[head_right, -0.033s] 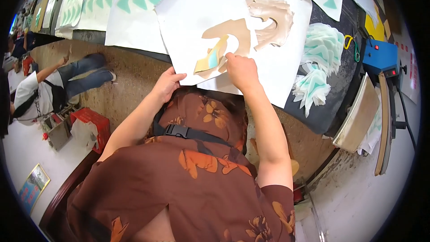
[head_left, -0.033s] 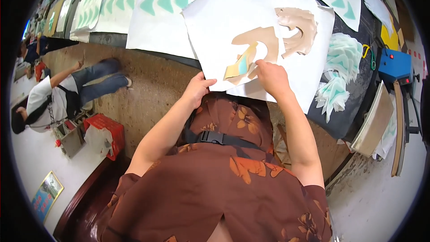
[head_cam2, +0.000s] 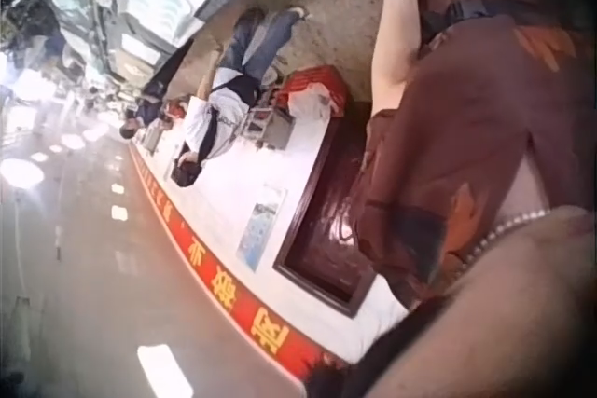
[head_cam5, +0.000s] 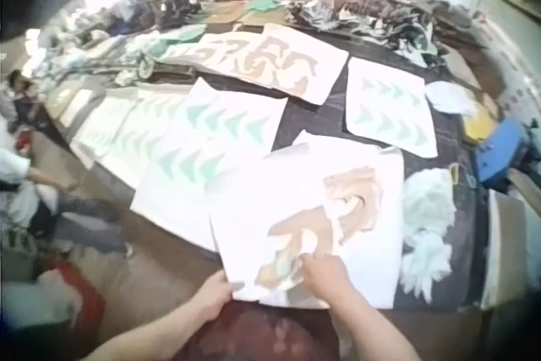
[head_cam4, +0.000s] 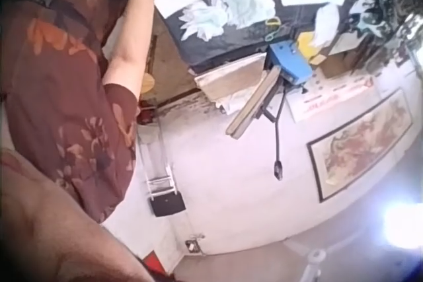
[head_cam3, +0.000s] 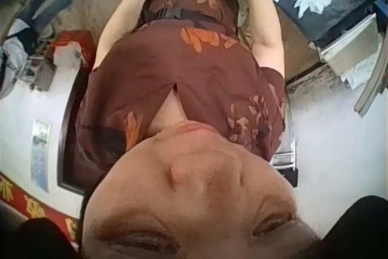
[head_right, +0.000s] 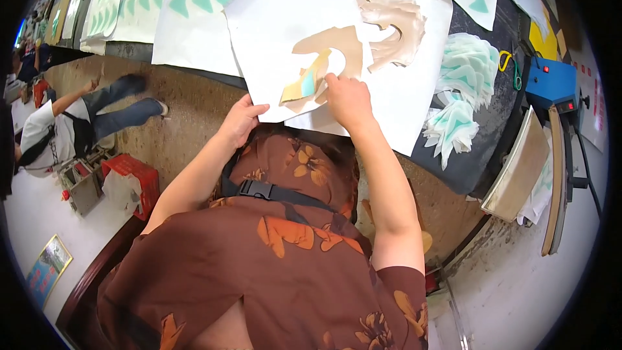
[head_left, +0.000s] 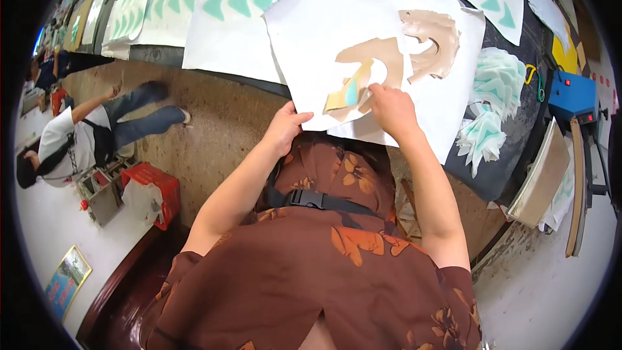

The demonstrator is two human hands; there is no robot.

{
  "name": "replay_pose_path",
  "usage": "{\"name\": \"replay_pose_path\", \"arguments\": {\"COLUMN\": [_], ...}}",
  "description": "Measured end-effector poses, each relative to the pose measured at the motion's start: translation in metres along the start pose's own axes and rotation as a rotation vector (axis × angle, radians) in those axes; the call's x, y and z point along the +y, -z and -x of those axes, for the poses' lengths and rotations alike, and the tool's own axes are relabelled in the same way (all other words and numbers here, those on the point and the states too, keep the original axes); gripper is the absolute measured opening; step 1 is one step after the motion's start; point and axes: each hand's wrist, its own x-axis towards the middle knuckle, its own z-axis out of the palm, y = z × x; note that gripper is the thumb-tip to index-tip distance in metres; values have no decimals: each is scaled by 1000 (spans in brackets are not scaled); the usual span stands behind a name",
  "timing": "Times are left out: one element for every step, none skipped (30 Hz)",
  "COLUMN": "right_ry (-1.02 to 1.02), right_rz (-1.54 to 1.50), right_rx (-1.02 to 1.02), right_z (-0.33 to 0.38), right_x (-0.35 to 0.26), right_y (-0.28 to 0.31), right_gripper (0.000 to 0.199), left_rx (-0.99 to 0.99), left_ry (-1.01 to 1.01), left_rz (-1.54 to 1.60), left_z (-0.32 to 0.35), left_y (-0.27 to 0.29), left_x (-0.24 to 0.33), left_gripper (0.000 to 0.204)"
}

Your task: Sorting shoe upper components and applying decals using a heat press machine.

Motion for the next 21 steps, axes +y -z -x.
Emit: {"name": "replay_pose_path", "arguments": {"right_ry": [53, 49, 177, 300, 332, 450, 500, 515, 548, 513, 499, 485, 468, 465, 470, 467, 466, 475, 481, 485, 493], "right_rz": [93, 94, -16, -110, -34, -121, -152, -62, -145, -162, -156, -119, -103, -85, -86, -88, -98, -117, -129, -169, -210], "right_rx": [34, 33, 125, 225, 189, 205, 270, 178, 301, 288, 280, 351, 389, 398, 396, 406, 485, 553, 553, 601, 643], "right_z": [-3, -5, -6, -9, -11, -23, -32, -37, -34, -32, -30, -32, -32, -31, -32, -33, -34, -34, -32, -29, -27], "right_x": [-1, -2, -4, -6, -22, -18, -22, -34, -42, -52, -58, -61, -67, -69, -75, -74, -73, -77, -77, -77, -75], "right_y": [-1, -5, -10, -10, -3, -19, -34, -32, -36, -37, -34, -36, -36, -36, -35, -32, -28, -26, -22, -18, -16], "right_gripper": [30, 30, 33, 37, 41, 35, 29, 27, 28, 25, 25, 22, 17, 15, 12, 12, 11, 10, 10, 11, 12], "left_rx": [-11, -27, -48, -34, -33, -45, -61, -44, -13, -40, -50, -66, -71, -79, -88, -107, -123, -126, -114, -111, -102], "left_ry": [-64, -128, -123, -159, -195, -240, -278, -322, -274, -318, -373, -367, -370, -375, -379, -389, -399, -415, -415, -416, -416], "left_rz": [21, 40, 29, 45, 69, 72, 78, 60, 30, -20, -60, -68, -71, -72, -79, -99, -120, -120, -126, -127, -122], "left_z": [1, 2, 2, 2, -1, -1, -2, 4, 15, 13, 6, 8, 14, 16, 16, 16, 16, 15, 14, 15, 16], "left_y": [-5, -9, -9, -7, -10, -10, -2, -2, -6, 6, 15, 12, 11, 10, 14, 18, 22, 29, 33, 37, 41], "left_x": [2, 2, 3, 4, 5, 7, 7, 12, 26, 26, 28, 36, 45, 51, 56, 62, 68, 71, 75, 81, 85], "left_gripper": [36, 38, 38, 39, 40, 41, 42, 43, 44, 46, 48, 49, 51, 52, 52, 52, 52, 52, 52, 51, 51]}}
